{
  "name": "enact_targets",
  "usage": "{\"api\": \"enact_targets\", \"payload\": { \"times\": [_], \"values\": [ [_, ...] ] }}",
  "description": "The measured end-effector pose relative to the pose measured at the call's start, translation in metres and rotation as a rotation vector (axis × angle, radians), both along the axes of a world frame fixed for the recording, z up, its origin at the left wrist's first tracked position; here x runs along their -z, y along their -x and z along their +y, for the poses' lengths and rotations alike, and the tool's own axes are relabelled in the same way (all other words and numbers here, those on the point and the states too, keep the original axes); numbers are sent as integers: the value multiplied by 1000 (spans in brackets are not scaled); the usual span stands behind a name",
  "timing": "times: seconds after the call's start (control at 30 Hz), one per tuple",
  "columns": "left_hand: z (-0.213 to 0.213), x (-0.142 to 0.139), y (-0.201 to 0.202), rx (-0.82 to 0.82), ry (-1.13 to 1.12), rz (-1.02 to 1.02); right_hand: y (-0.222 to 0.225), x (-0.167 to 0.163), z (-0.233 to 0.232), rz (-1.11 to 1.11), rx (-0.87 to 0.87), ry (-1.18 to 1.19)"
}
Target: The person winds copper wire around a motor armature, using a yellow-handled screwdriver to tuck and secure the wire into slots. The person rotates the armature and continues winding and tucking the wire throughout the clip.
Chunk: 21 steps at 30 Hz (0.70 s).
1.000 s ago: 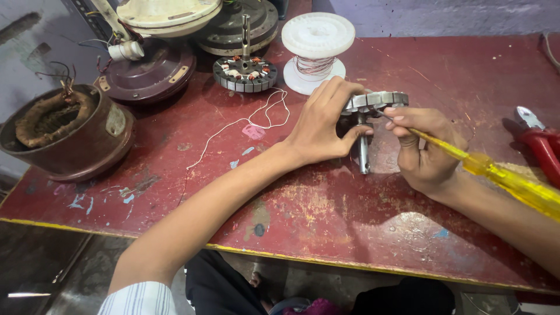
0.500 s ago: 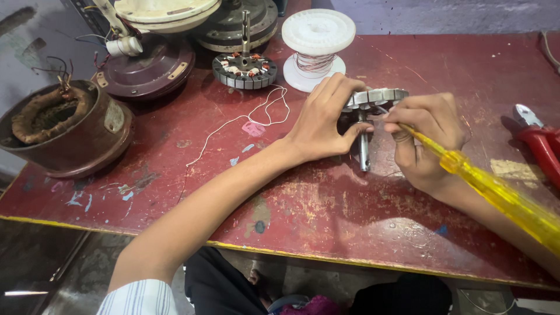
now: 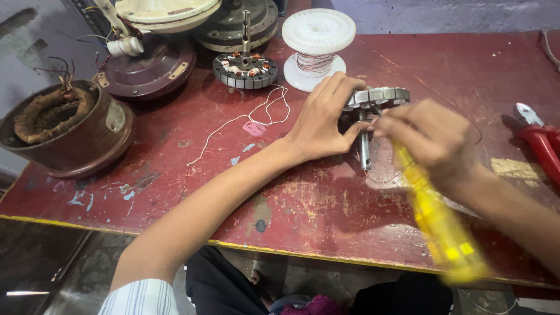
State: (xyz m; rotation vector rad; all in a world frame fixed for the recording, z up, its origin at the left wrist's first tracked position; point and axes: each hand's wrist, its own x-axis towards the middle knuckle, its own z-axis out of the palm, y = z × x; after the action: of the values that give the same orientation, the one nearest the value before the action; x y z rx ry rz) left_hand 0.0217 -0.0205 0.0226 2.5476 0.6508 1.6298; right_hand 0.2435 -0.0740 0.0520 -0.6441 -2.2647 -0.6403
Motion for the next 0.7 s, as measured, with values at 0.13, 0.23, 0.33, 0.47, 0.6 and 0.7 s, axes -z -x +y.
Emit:
{"api": "enact_targets", "payload": {
  "times": [0.13, 0.23, 0.33, 0.47, 0.6, 0.7],
  "values": [
    [-1, 0, 0, 4, 8, -5, -4, 10, 1, -161, -33, -161],
    [-1, -1, -1, 10, 3, -2, -10, 18, 12, 17, -127, -17],
    [-2, -1, 1, 8, 3, 0, -17, 21, 16, 303, -84, 140],
    [-4, -3, 1, 22, 18, 3, -16, 18, 13, 550, -138, 528],
    [-4, -4, 1, 32, 37, -7, -11, 8, 6, 402, -81, 353],
    [-1, -4, -1, 35, 41, -6, -9, 4, 5, 247, -67, 170]
  ]
}}
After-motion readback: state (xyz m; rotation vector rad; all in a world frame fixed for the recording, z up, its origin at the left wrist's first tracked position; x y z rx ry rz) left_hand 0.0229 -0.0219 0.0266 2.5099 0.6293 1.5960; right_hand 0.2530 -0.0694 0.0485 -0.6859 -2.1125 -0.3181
